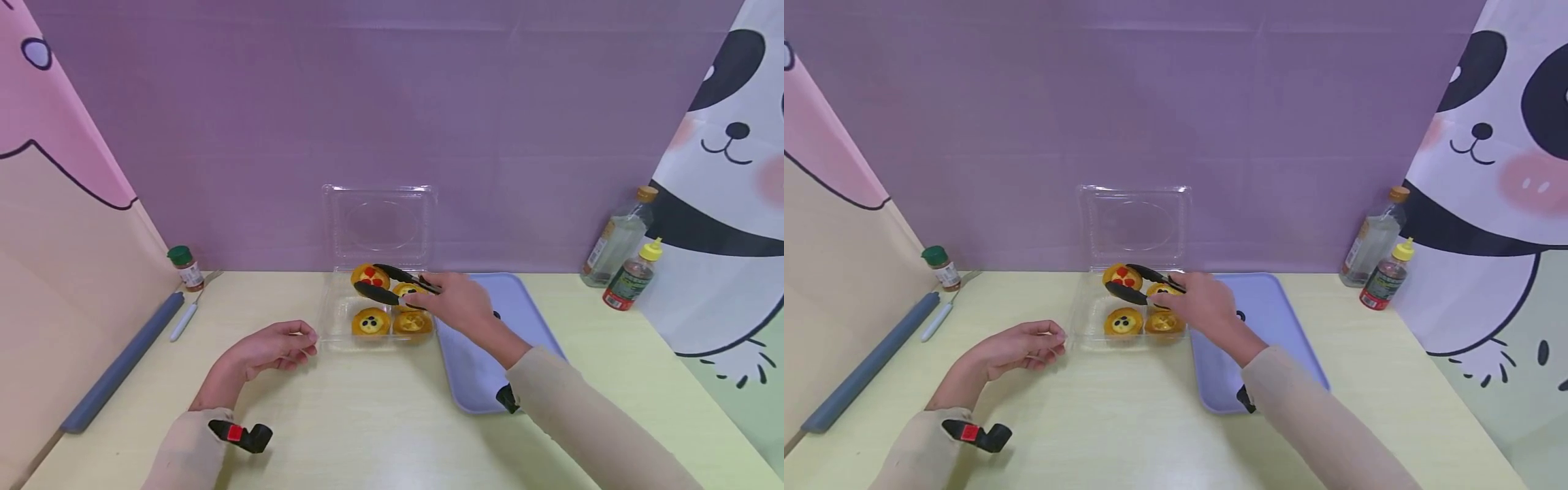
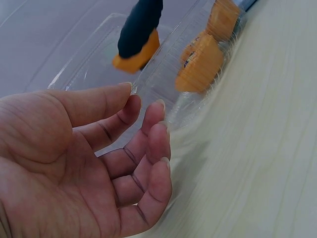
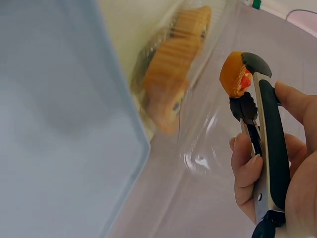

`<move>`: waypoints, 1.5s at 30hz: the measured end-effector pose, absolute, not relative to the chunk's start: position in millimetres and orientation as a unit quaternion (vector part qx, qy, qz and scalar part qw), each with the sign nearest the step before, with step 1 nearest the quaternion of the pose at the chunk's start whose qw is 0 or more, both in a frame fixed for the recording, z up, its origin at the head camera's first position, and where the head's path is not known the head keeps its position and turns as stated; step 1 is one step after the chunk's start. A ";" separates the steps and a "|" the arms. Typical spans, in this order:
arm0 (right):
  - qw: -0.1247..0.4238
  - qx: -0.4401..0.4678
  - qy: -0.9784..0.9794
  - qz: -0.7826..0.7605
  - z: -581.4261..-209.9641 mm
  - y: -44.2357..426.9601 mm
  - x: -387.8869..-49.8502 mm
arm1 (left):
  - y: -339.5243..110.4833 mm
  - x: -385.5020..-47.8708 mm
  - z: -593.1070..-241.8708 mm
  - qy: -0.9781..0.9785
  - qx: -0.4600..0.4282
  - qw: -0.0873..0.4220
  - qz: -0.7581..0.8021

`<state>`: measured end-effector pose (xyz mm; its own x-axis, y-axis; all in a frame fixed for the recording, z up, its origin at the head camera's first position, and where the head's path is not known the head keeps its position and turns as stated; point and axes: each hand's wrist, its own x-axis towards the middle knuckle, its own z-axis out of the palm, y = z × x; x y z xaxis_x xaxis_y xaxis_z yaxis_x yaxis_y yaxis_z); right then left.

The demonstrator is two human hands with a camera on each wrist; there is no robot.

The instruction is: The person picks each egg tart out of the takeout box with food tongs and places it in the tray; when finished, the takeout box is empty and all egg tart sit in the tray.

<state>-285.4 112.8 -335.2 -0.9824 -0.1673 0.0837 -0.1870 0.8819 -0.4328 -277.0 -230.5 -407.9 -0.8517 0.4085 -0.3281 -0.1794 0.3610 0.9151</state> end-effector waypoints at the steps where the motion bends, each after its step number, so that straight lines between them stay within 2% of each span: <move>1: 0.020 0.092 -0.969 0.230 -333.0 117.7 -283.5 | -230.8 -277.1 -408.0 0.783 0.074 0.262 0.559; 20: 0.067 0.047 -0.975 0.206 -304.8 204.5 -261.2 | -231.8 -278.8 -408.2 0.788 0.063 0.259 0.555; 31: 0.064 0.021 -0.982 0.176 -320.7 247.7 -272.7 | -230.2 -278.1 -409.1 0.792 0.066 0.258 0.549; 45: 0.032 0.004 -0.991 0.129 -345.5 255.3 -289.2 | -229.8 -278.0 -407.6 0.792 0.065 0.257 0.550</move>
